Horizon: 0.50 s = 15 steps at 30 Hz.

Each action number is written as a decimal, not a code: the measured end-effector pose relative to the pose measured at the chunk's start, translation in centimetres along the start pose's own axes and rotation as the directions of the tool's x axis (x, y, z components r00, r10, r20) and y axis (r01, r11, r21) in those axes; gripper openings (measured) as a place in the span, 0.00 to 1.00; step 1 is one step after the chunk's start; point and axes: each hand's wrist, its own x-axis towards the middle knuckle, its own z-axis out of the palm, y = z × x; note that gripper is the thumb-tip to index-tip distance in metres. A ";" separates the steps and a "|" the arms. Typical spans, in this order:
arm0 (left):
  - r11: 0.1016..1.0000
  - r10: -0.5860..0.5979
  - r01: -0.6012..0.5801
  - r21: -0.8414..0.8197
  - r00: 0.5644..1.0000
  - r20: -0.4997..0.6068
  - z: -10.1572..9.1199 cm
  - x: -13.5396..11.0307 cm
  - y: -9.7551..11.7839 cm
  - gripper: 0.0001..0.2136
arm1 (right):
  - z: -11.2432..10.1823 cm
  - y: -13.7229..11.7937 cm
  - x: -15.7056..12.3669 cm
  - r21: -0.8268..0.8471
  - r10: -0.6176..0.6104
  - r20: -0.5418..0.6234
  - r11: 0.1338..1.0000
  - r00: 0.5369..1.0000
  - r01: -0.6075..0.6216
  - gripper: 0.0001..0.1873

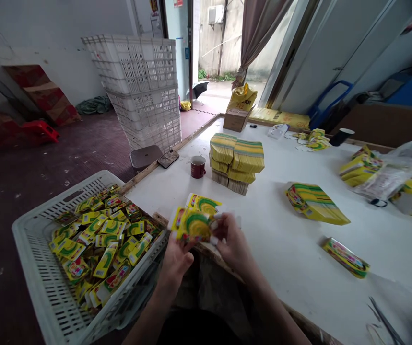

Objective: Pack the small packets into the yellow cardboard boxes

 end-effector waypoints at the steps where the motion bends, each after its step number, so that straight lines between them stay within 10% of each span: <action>1: 0.994 -0.019 0.014 -0.108 0.999 -0.047 0.5 0.1 0.2 0.33 | 0.7 -0.4 -0.8 0.118 0.024 0.101 0.992 0.995 -0.036 0.22; 5: 0.939 -0.024 -0.071 -0.336 0.962 -0.273 2.1 0.3 1.1 0.23 | 3.5 -1.3 -3.1 0.401 0.088 0.259 0.896 0.962 -0.190 0.19; 9: 0.923 0.160 -0.274 -0.272 0.912 -0.377 2.6 0.4 1.2 0.21 | 4.8 -1.3 -3.7 0.278 0.096 0.192 0.949 0.977 -0.147 0.18; 15: 0.960 0.052 -0.154 -0.233 0.918 -0.393 2.1 0.3 0.4 0.25 | 5.0 -0.4 -3.2 0.486 0.125 0.455 0.795 0.882 -0.363 0.30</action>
